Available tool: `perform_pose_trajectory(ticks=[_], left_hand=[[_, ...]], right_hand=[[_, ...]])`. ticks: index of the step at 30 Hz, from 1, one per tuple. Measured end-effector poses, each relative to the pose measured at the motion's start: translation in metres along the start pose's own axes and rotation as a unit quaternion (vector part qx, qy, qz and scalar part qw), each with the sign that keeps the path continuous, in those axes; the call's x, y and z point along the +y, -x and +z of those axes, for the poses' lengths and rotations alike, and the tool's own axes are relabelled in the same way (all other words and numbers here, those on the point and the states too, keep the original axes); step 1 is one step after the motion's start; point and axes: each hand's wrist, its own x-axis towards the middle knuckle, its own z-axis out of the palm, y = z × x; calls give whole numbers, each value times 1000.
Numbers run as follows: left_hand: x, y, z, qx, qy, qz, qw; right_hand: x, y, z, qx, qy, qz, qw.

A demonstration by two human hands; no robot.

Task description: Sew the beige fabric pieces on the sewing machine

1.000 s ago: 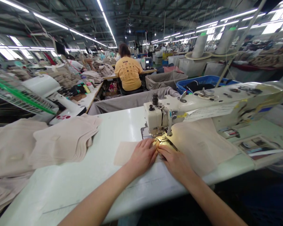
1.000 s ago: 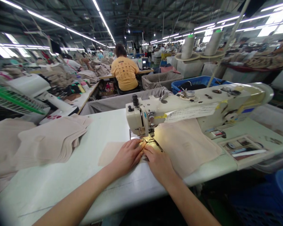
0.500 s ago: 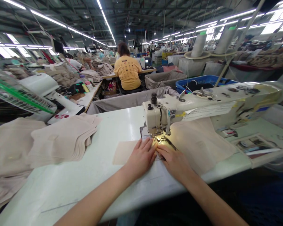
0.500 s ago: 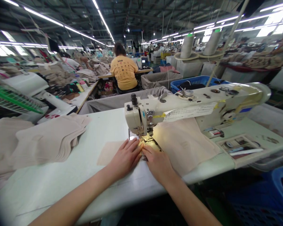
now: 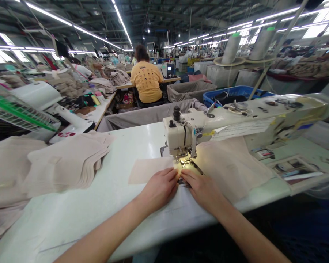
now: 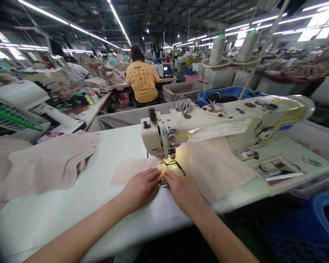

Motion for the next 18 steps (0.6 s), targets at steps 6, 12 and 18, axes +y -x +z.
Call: perform_pose_trajectory(ticks=[6,12,18], left_hand=[[-25,-16,-6,0,7,-2,1000],[-36,-23,-7,6,21,-7,1000],[-35,-16,-2,14,26,10,1000]], right_hand=[[0,-24,-12,-9,11,15,1000],[-2,-28,-12,-11,43,51,998],[-2,-14,-2,3,49,60,997]])
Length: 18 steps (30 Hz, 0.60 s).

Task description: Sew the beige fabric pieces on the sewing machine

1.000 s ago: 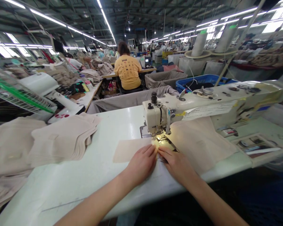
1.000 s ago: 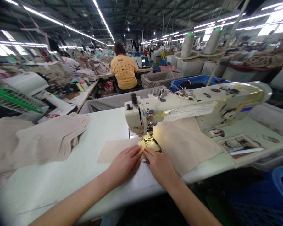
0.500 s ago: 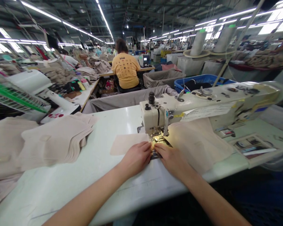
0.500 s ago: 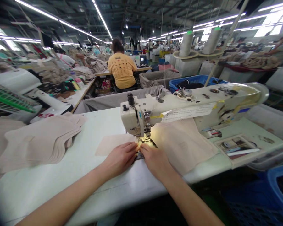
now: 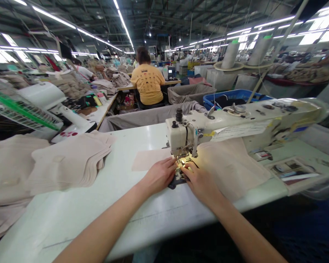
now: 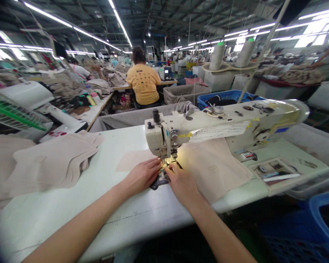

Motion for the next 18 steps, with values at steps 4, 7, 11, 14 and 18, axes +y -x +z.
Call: perform_pose_trajectory(ticks=[4,7,11,14,18], left_hand=[[-1,2,-1,1,-4,6,1000],[-3,1,-1,6,-2,12,1000],[-5,1,-1,3,-6,9,1000],[-6,1,0,-2,-8,4,1000],[-7,1,0,-11,-5,-4,1000]], right_hand=[[0,3,2,13,-11,1,1000],[1,3,2,15,-17,0,1000],[2,2,4,22,-27,-4,999],[1,2,4,22,-26,-2,999],[1,2,3,21,-28,2,999]])
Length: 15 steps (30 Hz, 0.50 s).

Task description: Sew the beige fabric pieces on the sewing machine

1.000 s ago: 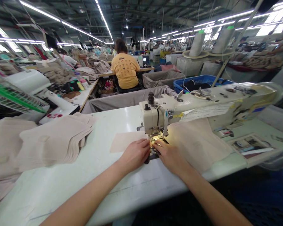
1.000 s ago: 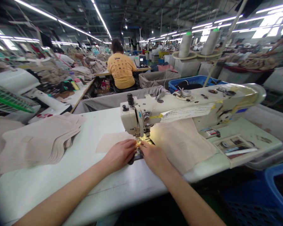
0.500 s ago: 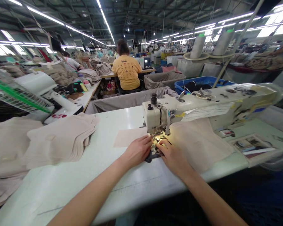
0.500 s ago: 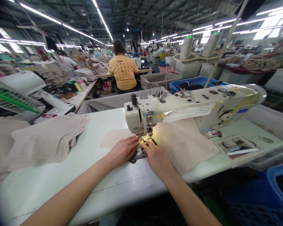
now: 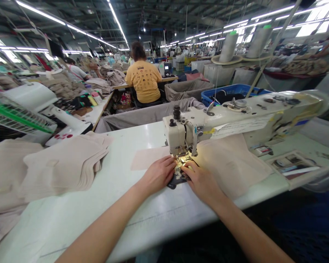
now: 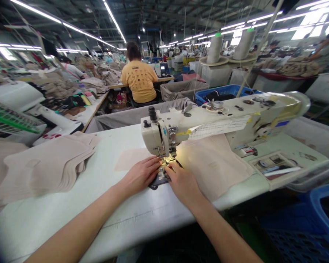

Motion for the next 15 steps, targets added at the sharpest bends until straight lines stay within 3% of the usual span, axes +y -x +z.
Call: perform_pose_trajectory(ticks=[15], left_hand=[[0,-3,-3,-12,4,-33,999]], right_hand=[[-1,0,0,-9,-19,8,1000]])
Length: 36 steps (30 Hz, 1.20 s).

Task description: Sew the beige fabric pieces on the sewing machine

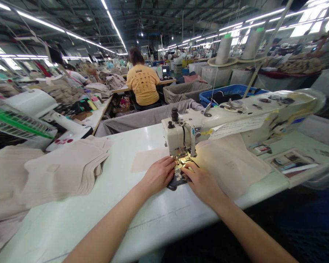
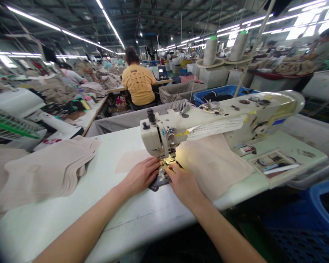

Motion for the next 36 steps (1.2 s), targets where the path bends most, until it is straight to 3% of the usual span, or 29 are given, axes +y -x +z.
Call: perform_pose_trajectory(ticks=[17,30,36], left_hand=[[-2,2,5,43,2,0,999],[1,3,5,9,-49,-70,996],[9,3,-9,-4,-48,-87,995]], right_hand=[[0,1,3,12,8,-8,1000],[0,0,3,22,-7,-4,1000],[0,1,0,28,-29,-4,999]])
